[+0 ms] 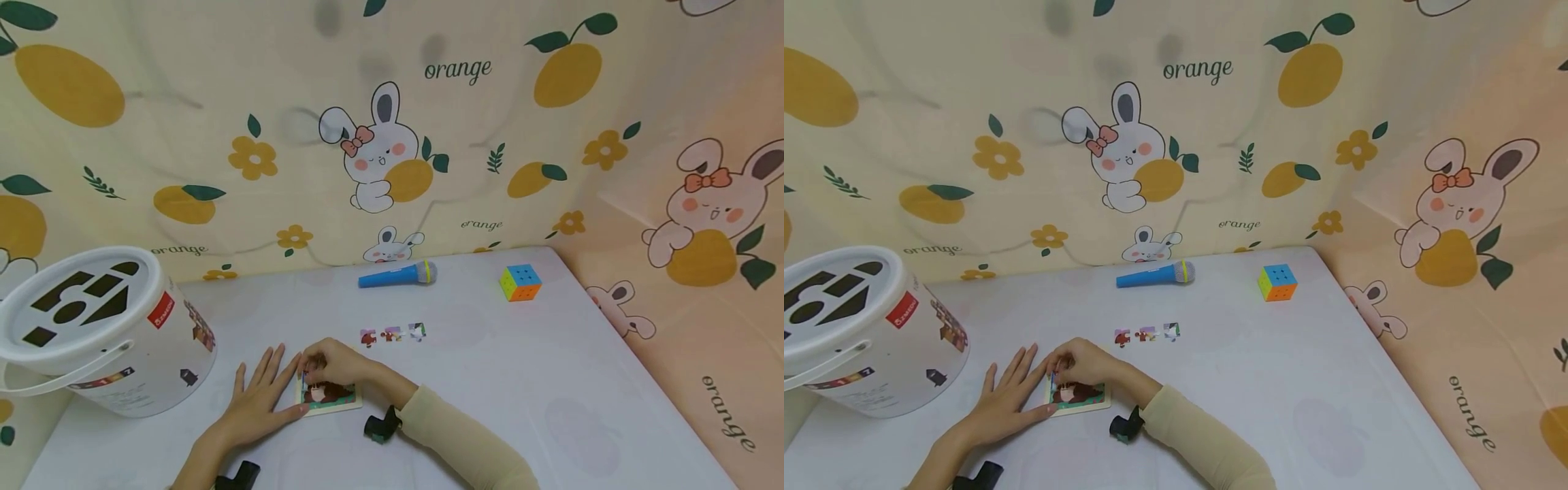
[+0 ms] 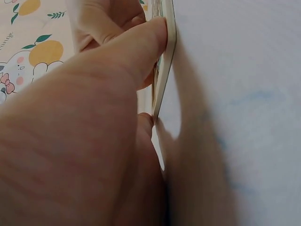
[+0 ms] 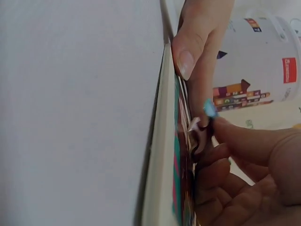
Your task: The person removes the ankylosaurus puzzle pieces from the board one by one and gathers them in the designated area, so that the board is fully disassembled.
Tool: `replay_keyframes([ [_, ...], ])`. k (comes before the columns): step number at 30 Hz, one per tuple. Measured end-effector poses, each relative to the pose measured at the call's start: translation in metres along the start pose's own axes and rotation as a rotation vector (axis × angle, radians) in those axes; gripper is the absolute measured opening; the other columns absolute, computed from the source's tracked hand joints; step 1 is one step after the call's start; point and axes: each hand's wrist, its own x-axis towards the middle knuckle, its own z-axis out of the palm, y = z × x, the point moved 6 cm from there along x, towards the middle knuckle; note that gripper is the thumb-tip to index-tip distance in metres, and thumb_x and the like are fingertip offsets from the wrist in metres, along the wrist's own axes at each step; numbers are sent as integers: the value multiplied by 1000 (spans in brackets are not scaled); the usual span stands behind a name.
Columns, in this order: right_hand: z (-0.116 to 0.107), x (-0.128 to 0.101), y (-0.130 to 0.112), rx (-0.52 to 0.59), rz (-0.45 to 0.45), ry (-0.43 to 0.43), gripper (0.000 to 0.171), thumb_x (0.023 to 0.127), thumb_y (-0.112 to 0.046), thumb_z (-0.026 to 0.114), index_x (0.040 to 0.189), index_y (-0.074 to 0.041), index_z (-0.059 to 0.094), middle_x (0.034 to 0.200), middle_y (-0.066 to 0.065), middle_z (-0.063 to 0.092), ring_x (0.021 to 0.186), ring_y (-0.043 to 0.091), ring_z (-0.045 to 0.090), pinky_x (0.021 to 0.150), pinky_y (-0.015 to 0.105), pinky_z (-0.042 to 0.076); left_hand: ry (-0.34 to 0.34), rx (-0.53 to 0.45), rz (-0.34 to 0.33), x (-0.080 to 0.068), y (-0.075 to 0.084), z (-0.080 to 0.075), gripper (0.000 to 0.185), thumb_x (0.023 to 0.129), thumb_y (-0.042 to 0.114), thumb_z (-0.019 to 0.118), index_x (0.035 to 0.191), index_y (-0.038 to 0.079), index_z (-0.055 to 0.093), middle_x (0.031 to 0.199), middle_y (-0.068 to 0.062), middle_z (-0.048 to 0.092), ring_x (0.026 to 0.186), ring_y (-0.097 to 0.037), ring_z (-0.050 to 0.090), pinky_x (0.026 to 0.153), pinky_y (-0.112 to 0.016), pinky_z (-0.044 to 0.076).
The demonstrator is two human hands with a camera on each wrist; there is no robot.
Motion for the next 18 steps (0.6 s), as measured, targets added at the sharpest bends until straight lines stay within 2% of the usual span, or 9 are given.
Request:
replay_keyframes([
  [9, -25, -3, 0, 167, 37, 99, 15, 85, -3, 67, 99, 2, 68, 77, 3, 64, 66, 5, 56, 58, 18, 45, 2, 3, -2, 1, -2, 3, 86, 82, 65, 54, 150, 24, 23, 156, -16, 9, 141, -38, 3, 102, -67, -6],
  [14, -51, -16, 2, 162, 47, 150, 17, 85, -5, 68, 100, 3, 69, 76, 5, 65, 66, 10, 58, 57, 20, 45, 4, 12, -6, 1, -1, 3, 86, 81, 66, 54, 149, 21, 26, 156, -16, 10, 141, -39, 3, 102, -68, -6],
  [18, -67, -32, 10, 126, 72, 138, 16, 85, -4, 67, 99, 5, 69, 74, 9, 65, 64, 24, 61, 53, 21, 43, 11, 20, -15, 1, -1, 3, 87, 80, 66, 55, 149, 20, 28, 156, -16, 11, 141, -39, 3, 102, -68, -6],
])
